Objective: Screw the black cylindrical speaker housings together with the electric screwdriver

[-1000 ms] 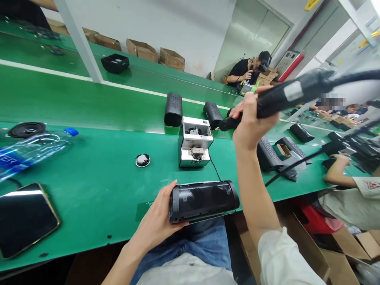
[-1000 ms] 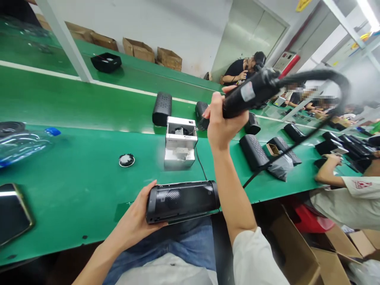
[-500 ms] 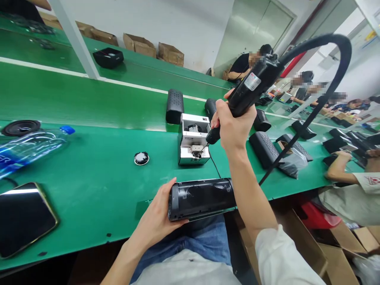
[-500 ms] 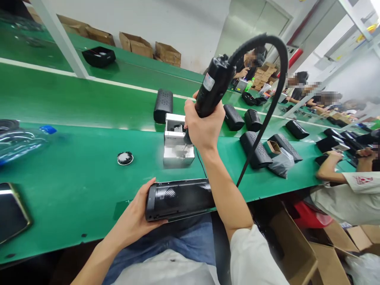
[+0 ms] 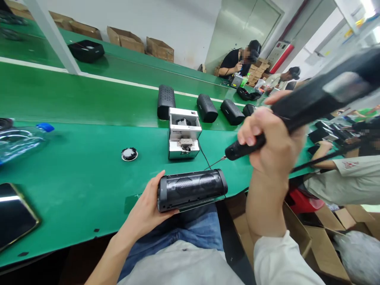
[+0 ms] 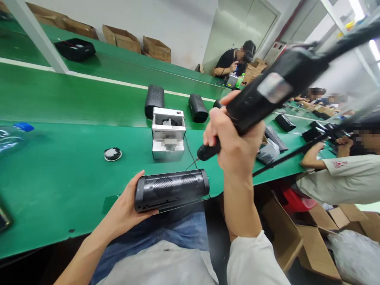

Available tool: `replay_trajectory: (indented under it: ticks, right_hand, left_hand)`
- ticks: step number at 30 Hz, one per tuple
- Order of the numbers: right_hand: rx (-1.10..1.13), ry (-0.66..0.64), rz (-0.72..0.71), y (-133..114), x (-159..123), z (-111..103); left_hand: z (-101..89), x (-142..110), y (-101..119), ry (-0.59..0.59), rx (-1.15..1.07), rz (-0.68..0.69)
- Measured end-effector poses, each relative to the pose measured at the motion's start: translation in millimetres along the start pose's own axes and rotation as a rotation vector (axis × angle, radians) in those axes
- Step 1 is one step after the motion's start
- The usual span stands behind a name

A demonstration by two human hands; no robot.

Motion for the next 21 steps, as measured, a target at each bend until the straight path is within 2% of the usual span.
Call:
replay_trajectory:
  ticks: [2, 4, 8, 16, 21]
  right_hand:
    - [-0.041, 0.042, -0.027, -33, -17, -22]
    - [-0.088, 0.066, -0.035, -55, -34, -41]
    - [-0.104, -0.002, -0.078, -69, -58, -59]
    - [-0.065, 0.004, -0.067, -51, -71, -65]
    - [-0.129, -0.057, 0.051, -13, -89, -63]
  left_hand:
    - [-1.4, 1, 0, 0.014, 0.005, 0.005]
    - [-3.1, 3, 0, 0.026, 0.009, 0.008]
    - [-4.4, 5, -1, 0.02, 0.023, -0.016]
    - [-3.2, 2, -10, 0.022, 0.017, -0.069]
    - [-0.5, -2, -14, 0.021, 0.034, -0.072]
Point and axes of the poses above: each hand's wrist, its own x-axis towards the middle knuckle, its own z-axis out of the palm, y = z × x, the point moved 8 cm from there along x, towards the middle knuckle, and after that the axes turned 3 degrees about z, right-handed, at the moved point
